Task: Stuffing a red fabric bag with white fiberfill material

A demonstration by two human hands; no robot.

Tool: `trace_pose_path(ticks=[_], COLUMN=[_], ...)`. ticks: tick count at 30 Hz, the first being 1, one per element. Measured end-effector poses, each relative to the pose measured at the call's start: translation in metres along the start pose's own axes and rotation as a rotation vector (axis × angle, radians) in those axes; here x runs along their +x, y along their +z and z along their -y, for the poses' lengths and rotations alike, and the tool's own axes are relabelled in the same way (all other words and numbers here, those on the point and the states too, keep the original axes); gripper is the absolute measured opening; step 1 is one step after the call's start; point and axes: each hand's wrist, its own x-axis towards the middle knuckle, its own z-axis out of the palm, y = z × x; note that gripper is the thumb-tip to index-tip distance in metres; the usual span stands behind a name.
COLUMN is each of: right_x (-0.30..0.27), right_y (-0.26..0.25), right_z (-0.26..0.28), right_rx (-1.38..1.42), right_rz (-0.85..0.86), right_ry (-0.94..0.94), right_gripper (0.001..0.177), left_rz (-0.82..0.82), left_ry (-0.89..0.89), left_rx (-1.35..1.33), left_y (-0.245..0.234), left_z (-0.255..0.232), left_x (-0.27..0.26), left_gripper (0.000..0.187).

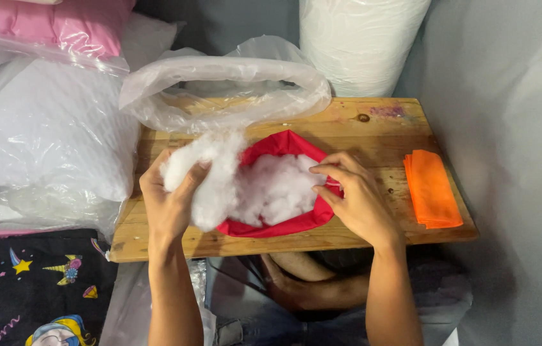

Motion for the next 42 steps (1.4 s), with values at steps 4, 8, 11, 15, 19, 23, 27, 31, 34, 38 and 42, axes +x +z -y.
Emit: trace_pose_path(ticks=[4, 8, 11, 15, 19, 23, 27, 31, 34, 38, 42], right_x=[-0.001, -0.002, -0.007, -0.005, 0.001, 0.002, 0.006, 0.005, 0.004, 0.005, 0.006], right_y=[0.005, 0.043, 0.060, 0.036, 0.023, 0.041, 0.057, 0.066, 0.065, 0.049, 0.058], right_z=[0.009, -0.010, -0.021, -0.004, 0.018, 0.022, 0.004, -0.005, -0.014, 0.011, 0.023], right_rx=[0.044, -0.090, -0.199, -0.009, 0.143, 0.782, 0.819, 0.800, 0.839, 0.956, 0.839], right_rz=[-0.036, 0.211, 0.372, 0.243, -0.145, -0.162, -0.186, -0.297, -0.343, -0.223, -0.161], right_ry=[0.008, 0.011, 0.058, 0.076, -0.100, -0.090, -0.049, -0.020, 0.053, 0.035, 0.043], right_gripper=[0.021, 0.018, 0.026, 0.021, 0.021, 0.063, 0.023, 0.019, 0.019, 0.046, 0.054], left_rz=[0.010, 0.022, 0.033, 0.062, 0.149, 0.341, 0.517, 0.599, 0.526, 0.444, 0.445], left_ry=[0.000, -0.040, -0.052, -0.073, -0.073, -0.119, -0.071, 0.018, -0.052, -0.013, 0.070], left_rx=[-0.012, -0.035, -0.046, -0.048, -0.027, -0.015, 0.082, 0.150, 0.125, 0.166, 0.280], left_y=[0.004, 0.011, 0.013, 0.016, 0.028, 0.045, 0.052, 0.054, 0.056, 0.053, 0.058], left_z=[-0.004, -0.012, -0.002, 0.010, -0.001, -0.002, -0.013, -0.030, -0.024, -0.016, -0.022], left_x=[-0.001, -0.005, -0.003, -0.002, -0.008, -0.015, -0.017, -0.020, -0.021, -0.017, -0.022], left_gripper=[0.020, 0.020, 0.020, 0.022, 0.021, 0.018, 0.032, 0.065, 0.040, 0.026, 0.026])
